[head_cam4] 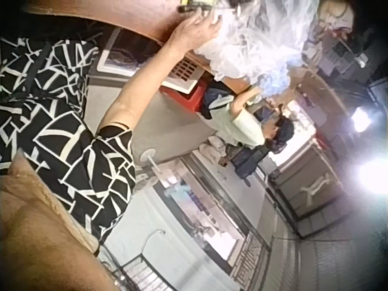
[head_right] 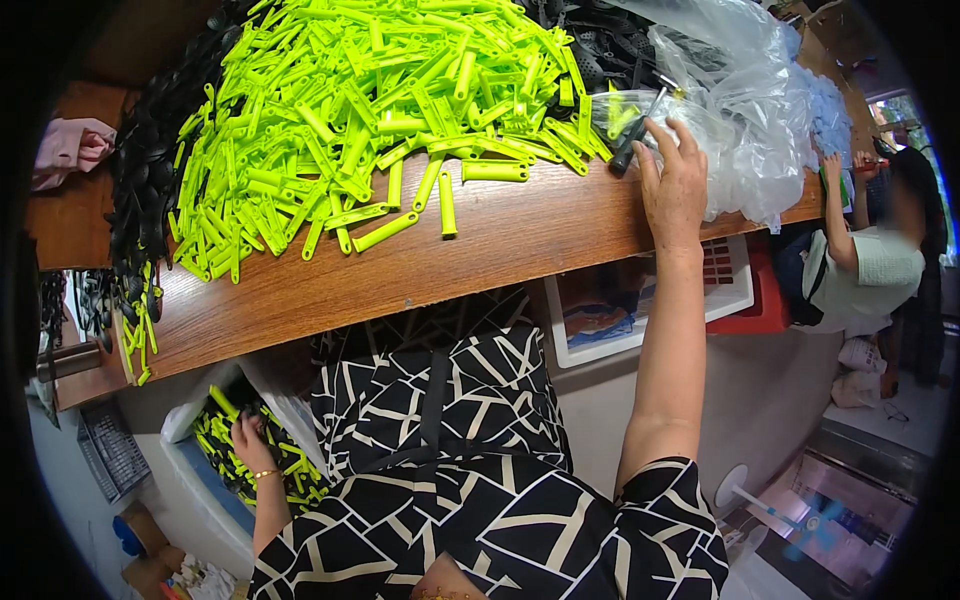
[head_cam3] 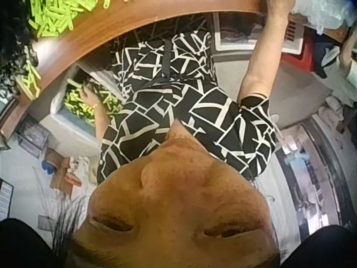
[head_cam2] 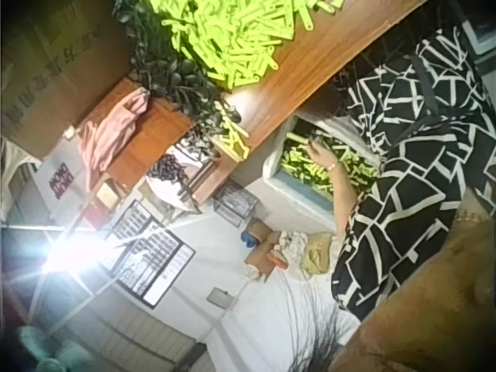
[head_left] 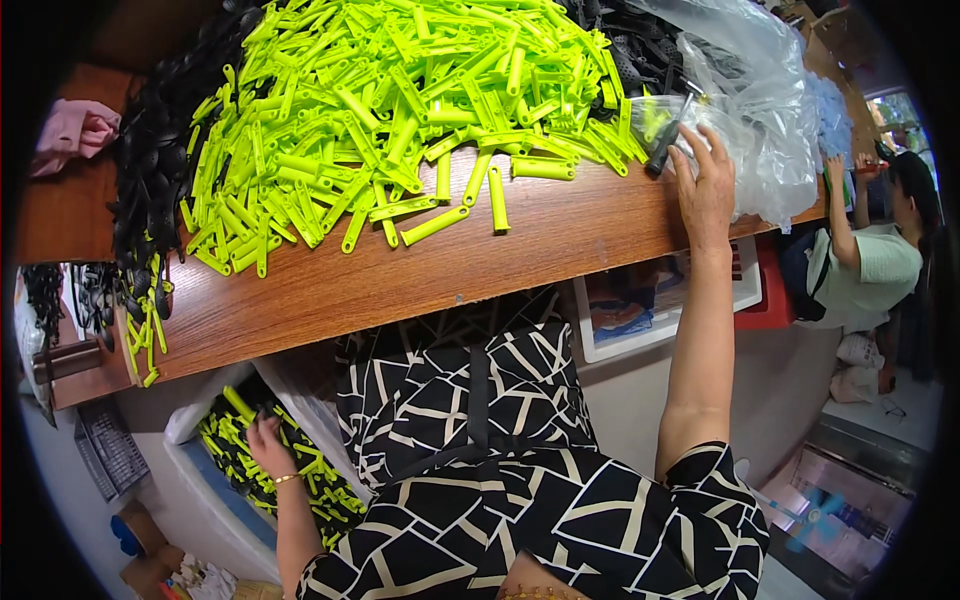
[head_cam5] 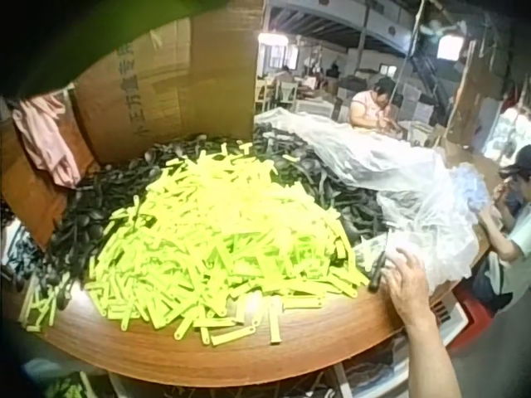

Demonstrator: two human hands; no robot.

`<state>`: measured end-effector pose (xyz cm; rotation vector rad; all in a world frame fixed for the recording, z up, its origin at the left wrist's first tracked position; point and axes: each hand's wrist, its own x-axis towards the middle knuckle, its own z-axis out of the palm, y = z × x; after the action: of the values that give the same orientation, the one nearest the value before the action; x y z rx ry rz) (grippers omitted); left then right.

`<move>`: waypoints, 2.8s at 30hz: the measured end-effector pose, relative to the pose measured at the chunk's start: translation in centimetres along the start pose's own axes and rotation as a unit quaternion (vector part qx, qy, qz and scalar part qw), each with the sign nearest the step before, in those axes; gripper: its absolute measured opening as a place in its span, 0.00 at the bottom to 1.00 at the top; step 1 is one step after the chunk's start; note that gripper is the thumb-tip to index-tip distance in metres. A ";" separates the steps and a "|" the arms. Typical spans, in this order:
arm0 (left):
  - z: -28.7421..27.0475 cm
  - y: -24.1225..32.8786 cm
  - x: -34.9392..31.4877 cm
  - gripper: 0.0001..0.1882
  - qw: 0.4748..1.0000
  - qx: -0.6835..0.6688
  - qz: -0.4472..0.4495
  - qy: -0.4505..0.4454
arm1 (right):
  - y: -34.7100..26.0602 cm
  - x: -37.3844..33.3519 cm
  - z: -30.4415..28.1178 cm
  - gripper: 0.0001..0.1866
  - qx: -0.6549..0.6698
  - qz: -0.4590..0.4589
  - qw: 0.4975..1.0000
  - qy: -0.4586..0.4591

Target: The person assembles plastic spoons by inserting a neon green handle into a black spoon head. They use a hammer to tap the handle into place and then drop the finished spoon into a white bin below the table. The process is repeated continuously for multiple units.

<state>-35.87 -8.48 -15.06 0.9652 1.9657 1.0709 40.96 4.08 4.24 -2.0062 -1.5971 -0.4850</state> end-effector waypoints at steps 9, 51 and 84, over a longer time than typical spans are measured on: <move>-9.2 -1.8 5.4 0.25 0.914 0.273 -0.120 0.276 | -12.1 0.2 2.4 0.07 0.191 -0.183 0.957 -0.117; 13.8 38.3 34.9 0.61 0.862 0.421 0.273 -0.077 | -13.2 -0.8 4.4 0.07 0.304 -0.018 0.950 -0.071; 23.7 45.2 21.2 0.16 0.909 -0.117 0.332 -0.223 | -13.2 -0.8 4.6 0.06 0.317 -0.002 0.945 -0.077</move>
<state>-13.97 35.55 10.18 1.6307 1.1182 1.2594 27.79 8.37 2.48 -1.5678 -1.5837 0.1833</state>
